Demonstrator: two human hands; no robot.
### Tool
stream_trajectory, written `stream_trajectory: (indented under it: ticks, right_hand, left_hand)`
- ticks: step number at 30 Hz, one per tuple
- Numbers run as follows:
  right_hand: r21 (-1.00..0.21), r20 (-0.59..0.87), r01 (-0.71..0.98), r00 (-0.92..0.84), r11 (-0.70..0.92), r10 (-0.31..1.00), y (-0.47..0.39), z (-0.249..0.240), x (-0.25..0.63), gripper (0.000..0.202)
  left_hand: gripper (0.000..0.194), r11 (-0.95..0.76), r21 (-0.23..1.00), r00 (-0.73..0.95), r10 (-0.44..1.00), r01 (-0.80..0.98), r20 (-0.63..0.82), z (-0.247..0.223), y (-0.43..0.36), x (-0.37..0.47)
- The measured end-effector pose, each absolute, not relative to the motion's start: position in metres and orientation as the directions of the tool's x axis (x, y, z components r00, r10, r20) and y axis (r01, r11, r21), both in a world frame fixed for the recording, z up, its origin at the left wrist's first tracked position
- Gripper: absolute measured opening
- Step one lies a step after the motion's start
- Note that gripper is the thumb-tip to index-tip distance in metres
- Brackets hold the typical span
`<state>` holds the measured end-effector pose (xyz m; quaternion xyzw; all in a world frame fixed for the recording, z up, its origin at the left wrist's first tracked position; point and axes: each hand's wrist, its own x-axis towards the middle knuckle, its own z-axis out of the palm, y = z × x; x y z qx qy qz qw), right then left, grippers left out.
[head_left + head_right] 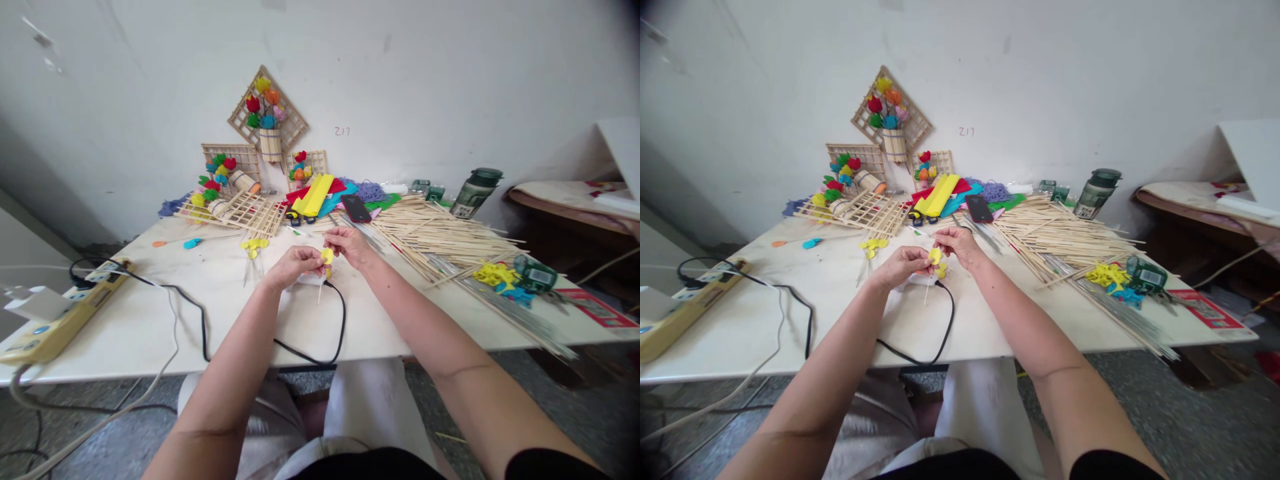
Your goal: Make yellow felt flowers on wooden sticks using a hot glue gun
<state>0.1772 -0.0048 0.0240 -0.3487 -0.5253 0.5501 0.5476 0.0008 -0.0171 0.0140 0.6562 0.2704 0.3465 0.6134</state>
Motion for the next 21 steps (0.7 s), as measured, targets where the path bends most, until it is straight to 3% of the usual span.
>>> stream_trajectory:
  ticks: [15,21]
  right_hand:
    - [-0.934,0.357,-0.018,-0.079,0.356,0.931,-0.0009,0.0198,0.1697,0.027]
    - [-0.944,0.325,-0.083,-0.092,0.319,0.941,-0.0001,0.0162,0.1678,0.032]
  left_hand:
    - [0.039,0.019,0.989,0.586,0.807,-0.144,0.069,0.0107,-0.0164,0.0043]
    - [0.035,-0.051,0.99,0.547,0.829,-0.132,0.116,0.0107,-0.0168,0.0038]
